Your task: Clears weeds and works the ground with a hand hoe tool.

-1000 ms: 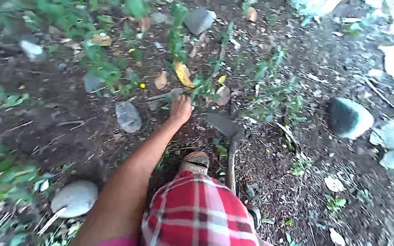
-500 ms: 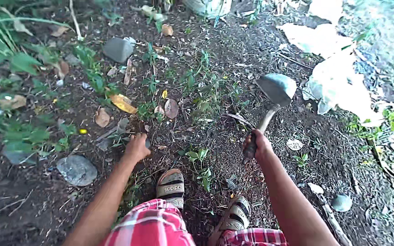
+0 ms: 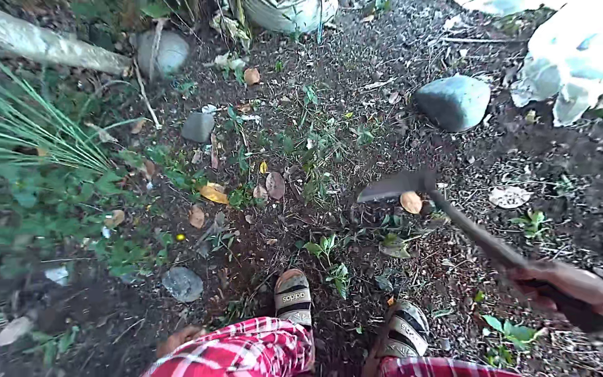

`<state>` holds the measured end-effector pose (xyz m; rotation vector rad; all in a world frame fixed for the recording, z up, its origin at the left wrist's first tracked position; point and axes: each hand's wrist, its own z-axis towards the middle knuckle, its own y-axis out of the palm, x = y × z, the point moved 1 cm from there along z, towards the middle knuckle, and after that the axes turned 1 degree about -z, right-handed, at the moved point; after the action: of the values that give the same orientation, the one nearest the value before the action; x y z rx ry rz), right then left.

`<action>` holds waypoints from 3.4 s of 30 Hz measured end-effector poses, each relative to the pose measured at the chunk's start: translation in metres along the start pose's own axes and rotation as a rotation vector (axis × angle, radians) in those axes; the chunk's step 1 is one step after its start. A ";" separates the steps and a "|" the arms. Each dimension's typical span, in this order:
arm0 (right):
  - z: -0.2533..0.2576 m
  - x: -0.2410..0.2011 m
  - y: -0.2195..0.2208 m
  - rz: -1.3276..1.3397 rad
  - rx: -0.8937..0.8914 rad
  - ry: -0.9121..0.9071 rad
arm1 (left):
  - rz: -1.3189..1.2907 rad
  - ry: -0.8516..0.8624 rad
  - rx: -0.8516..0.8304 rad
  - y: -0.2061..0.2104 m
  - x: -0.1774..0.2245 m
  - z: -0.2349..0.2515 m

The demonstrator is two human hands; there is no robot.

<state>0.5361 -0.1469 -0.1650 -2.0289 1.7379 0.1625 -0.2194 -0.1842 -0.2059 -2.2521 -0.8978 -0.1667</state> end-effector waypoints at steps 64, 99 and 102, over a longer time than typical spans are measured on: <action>0.034 -0.122 0.281 0.873 -0.080 -0.420 | 0.951 1.016 0.088 -0.004 0.276 -0.213; 0.055 -0.188 0.271 0.398 -0.072 -0.500 | 0.810 0.924 0.018 -0.020 0.258 -0.203; 0.075 -0.254 0.284 0.805 0.012 -0.555 | 0.810 0.951 0.029 -0.022 0.256 -0.207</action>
<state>0.2292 0.0874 -0.2106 -1.0087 2.0222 0.8644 -0.0141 -0.1649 0.0522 -1.9642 0.4966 -0.7398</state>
